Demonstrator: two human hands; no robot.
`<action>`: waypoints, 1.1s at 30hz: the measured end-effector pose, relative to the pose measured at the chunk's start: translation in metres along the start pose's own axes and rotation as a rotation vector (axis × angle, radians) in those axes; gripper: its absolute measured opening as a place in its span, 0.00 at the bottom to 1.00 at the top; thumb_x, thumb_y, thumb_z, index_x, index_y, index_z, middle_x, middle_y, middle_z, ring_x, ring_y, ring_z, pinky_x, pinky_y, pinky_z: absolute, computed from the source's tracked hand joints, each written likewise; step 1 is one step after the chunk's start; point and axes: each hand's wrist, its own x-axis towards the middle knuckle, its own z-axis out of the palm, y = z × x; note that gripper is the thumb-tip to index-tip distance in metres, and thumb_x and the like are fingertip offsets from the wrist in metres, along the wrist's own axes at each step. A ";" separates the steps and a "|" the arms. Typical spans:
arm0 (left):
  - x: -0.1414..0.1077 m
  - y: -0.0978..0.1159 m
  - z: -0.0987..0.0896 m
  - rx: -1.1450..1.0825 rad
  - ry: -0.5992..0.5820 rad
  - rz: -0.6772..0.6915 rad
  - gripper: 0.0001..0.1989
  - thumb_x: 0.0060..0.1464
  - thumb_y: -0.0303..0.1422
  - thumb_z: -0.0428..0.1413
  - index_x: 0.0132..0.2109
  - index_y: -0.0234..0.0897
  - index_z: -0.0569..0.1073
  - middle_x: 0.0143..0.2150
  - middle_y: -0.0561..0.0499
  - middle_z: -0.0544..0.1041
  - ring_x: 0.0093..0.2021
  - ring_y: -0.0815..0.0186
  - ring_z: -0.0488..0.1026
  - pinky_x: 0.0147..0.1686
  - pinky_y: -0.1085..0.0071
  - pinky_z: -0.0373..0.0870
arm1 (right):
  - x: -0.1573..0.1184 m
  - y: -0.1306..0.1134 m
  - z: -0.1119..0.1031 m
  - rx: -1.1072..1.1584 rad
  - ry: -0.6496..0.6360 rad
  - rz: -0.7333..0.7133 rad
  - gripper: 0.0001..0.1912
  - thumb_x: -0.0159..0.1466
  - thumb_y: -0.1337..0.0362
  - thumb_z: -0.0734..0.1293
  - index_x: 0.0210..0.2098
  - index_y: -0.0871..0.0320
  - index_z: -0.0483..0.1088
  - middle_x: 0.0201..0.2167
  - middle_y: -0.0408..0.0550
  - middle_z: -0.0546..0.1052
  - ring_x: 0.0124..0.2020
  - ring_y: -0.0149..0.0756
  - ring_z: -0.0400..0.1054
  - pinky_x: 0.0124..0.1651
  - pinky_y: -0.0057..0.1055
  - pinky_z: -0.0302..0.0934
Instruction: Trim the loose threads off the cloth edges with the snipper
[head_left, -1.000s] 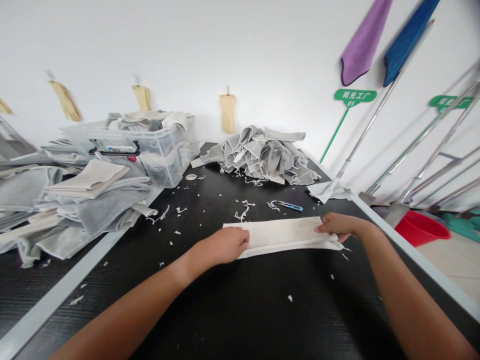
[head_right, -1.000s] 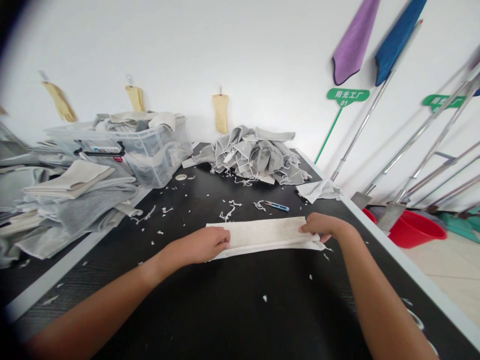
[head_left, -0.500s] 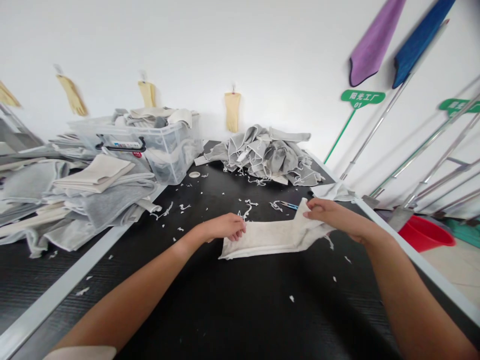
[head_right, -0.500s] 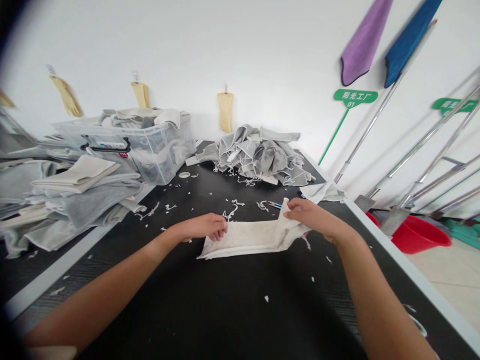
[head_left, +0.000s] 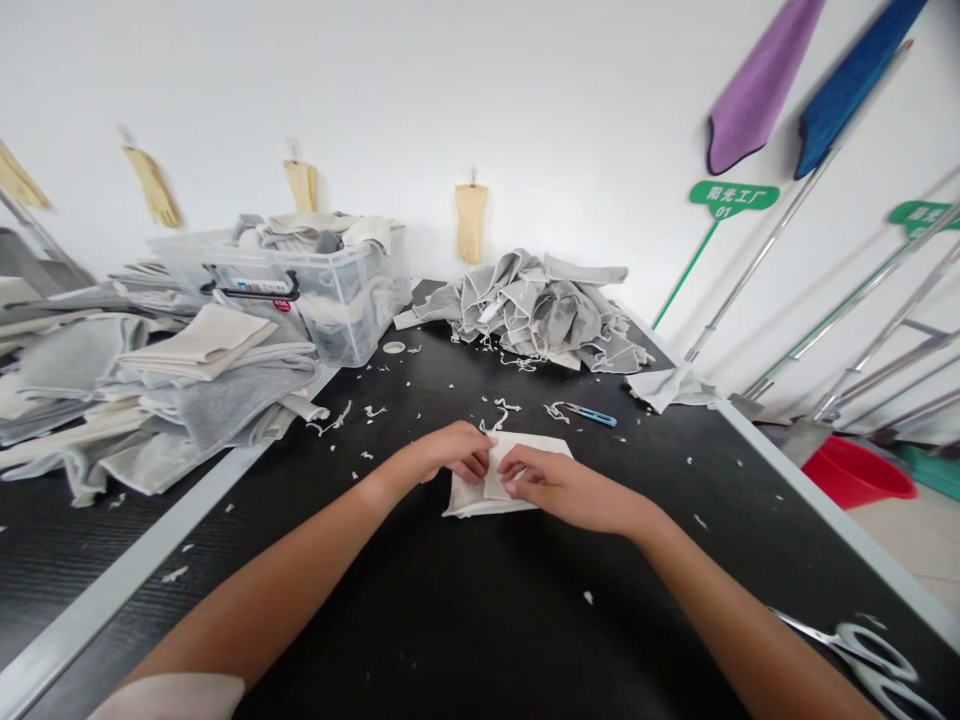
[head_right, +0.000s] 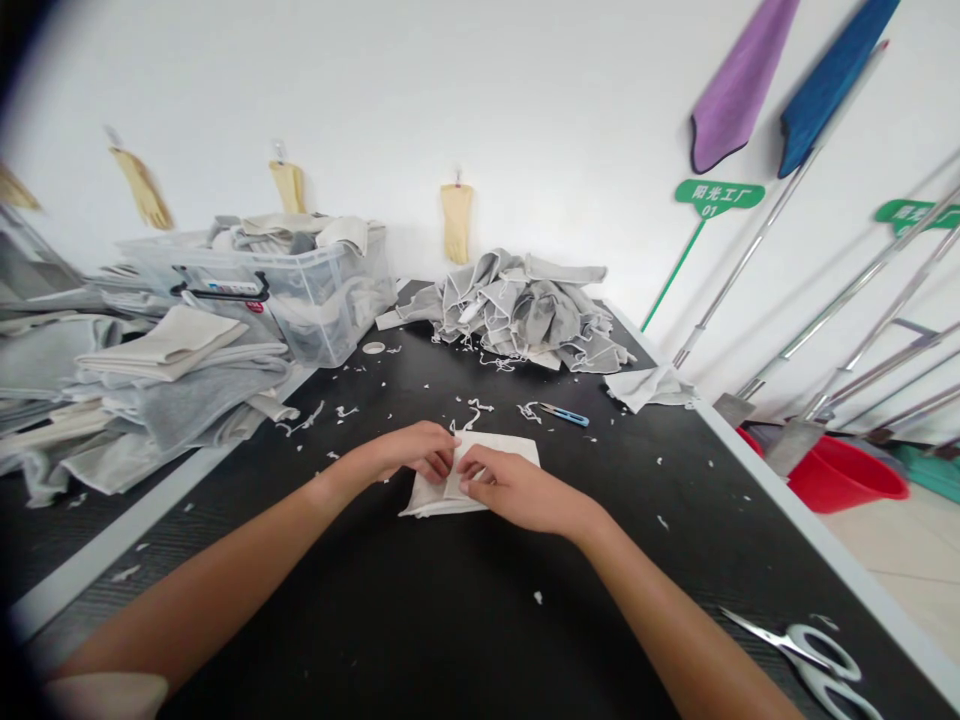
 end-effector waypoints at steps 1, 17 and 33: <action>0.001 -0.001 0.002 0.062 0.020 0.009 0.19 0.53 0.46 0.64 0.37 0.32 0.73 0.33 0.43 0.79 0.31 0.60 0.78 0.35 0.63 0.79 | -0.001 0.003 -0.003 -0.039 0.013 0.007 0.12 0.71 0.58 0.63 0.51 0.53 0.71 0.46 0.46 0.79 0.43 0.37 0.73 0.48 0.34 0.66; -0.002 -0.001 0.014 0.149 0.033 0.056 0.12 0.51 0.39 0.62 0.34 0.33 0.75 0.29 0.49 0.78 0.29 0.68 0.74 0.30 0.74 0.68 | 0.000 0.019 0.000 -0.398 0.108 -0.038 0.06 0.65 0.69 0.66 0.40 0.55 0.74 0.41 0.46 0.78 0.43 0.39 0.71 0.49 0.32 0.61; -0.010 0.005 0.018 0.008 -0.035 0.005 0.10 0.49 0.33 0.60 0.40 0.35 0.74 0.35 0.48 0.77 0.34 0.64 0.77 0.36 0.65 0.80 | -0.009 0.014 -0.030 -0.045 0.145 0.022 0.06 0.66 0.62 0.67 0.42 0.54 0.75 0.39 0.45 0.79 0.42 0.38 0.74 0.48 0.34 0.67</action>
